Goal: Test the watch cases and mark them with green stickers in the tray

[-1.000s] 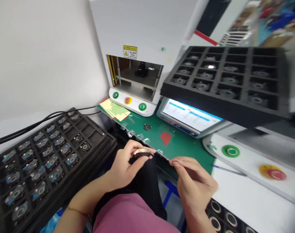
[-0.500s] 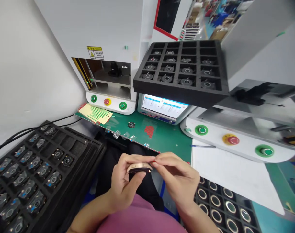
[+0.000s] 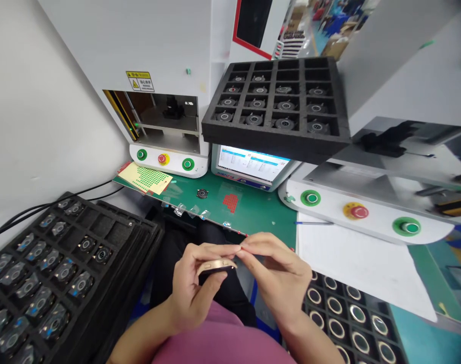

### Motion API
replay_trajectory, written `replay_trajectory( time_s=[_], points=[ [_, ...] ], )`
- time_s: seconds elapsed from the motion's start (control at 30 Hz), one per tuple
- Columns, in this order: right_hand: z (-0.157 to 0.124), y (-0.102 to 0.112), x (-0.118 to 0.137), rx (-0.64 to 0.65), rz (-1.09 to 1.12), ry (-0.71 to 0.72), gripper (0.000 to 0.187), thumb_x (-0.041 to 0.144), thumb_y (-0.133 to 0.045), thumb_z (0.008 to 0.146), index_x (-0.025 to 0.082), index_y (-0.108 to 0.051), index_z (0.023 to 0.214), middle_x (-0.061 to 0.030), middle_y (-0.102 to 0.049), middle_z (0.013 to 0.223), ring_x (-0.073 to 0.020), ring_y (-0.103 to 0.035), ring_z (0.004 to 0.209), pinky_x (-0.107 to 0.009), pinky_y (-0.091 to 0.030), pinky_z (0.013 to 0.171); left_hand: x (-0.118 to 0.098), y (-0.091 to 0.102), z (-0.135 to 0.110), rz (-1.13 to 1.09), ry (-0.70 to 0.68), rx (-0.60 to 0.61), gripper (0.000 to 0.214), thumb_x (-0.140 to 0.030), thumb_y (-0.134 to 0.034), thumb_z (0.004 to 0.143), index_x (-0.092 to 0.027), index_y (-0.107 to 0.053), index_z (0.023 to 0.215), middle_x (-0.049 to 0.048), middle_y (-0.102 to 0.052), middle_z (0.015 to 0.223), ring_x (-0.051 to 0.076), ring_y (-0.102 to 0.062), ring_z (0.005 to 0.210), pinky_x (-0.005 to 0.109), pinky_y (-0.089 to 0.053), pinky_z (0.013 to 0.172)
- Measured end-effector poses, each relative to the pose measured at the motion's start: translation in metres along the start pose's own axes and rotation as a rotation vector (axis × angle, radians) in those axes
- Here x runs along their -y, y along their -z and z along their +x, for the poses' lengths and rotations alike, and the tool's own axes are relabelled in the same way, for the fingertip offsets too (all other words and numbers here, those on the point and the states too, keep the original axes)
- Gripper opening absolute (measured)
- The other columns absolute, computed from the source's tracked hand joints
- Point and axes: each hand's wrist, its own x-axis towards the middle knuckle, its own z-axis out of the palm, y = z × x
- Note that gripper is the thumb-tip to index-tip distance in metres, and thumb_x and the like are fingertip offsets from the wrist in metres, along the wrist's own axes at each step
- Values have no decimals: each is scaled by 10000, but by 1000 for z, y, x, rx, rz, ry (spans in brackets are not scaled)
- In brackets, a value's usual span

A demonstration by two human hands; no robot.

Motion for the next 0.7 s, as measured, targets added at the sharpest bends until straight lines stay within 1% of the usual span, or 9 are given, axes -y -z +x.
replay_trajectory(
  time_s=[0.13, 0.27, 0.37, 0.4, 0.47, 0.53, 0.57, 0.63, 0.7],
  points=[
    [0, 4, 3, 22, -89, 105, 183, 54, -723, 738, 230, -729, 787, 6, -689, 677, -130, -636, 603, -271, -521, 559, 3, 3, -2, 58, -22, 15, 273, -65, -540, 904, -243, -518, 1110, 49, -680, 1193, 144, -625, 1042, 291, -522, 896],
    [1, 8, 3, 107, -171, 155, 169, 54, -709, 756, 217, -709, 799, -4, -686, 695, -131, -630, 613, -274, -510, 559, 2, 2, -3, 152, -57, 2, 271, -89, -558, 893, -244, -531, 1113, 59, -681, 1161, 181, -601, 1082, 331, -517, 888],
    [-1, 9, 2, 75, -161, 144, 174, 58, -702, 765, 227, -707, 809, -3, -685, 704, -132, -633, 625, -271, -515, 566, 1, -2, -2, 235, -10, -77, 171, -137, -570, 898, -223, -573, 1045, 81, -660, 1199, 211, -563, 1163, 376, -482, 955],
    [-2, 8, 2, 44, -137, 134, 184, 56, -701, 764, 232, -709, 816, 1, -685, 705, -131, -635, 631, -268, -520, 571, 2, -4, -1, 213, 37, -124, 119, -157, -562, 909, -215, -572, 1012, 85, -662, 1195, 205, -586, 1131, 366, -491, 939],
    [-4, 7, 2, -1, -72, 99, 204, 49, -699, 759, 242, -714, 825, 10, -688, 704, -128, -639, 644, -260, -530, 585, 3, -5, 4, 40, 195, -196, 19, -214, -530, 938, -201, -538, 950, 89, -700, 1106, 170, -667, 913, 310, -540, 782],
    [-6, 6, 2, 1, -10, 39, 207, 50, -704, 750, 247, -720, 812, 14, -692, 699, -124, -640, 641, -249, -536, 584, 5, -4, 11, -233, 400, -190, 95, -285, -527, 944, -191, -518, 933, 82, -734, 946, 133, -652, 671, 251, -525, 598],
    [-7, 6, 1, 13, 22, -2, 200, 55, -707, 747, 247, -724, 799, 13, -693, 694, -124, -640, 637, -247, -539, 583, 6, -3, 14, -365, 495, -163, 139, -320, -540, 934, -183, -535, 960, 83, -736, 894, 123, -626, 608, 233, -502, 542],
    [-7, 5, -1, 45, 97, -98, 183, 68, -710, 744, 247, -733, 773, 9, -690, 673, -126, -642, 629, -248, -548, 582, 9, -1, 17, -560, 615, -100, 277, -385, -573, 903, -155, -603, 1054, 103, -728, 874, 131, -613, 613, 228, -487, 516],
    [-5, 5, -4, 77, 201, -193, 170, 82, -703, 750, 248, -741, 759, 11, -679, 646, -119, -633, 596, -242, -553, 568, 12, 0, 17, -656, 627, -65, 381, -425, -584, 888, -153, -650, 1146, 119, -716, 940, 144, -626, 678, 240, -502, 552]
  ],
)
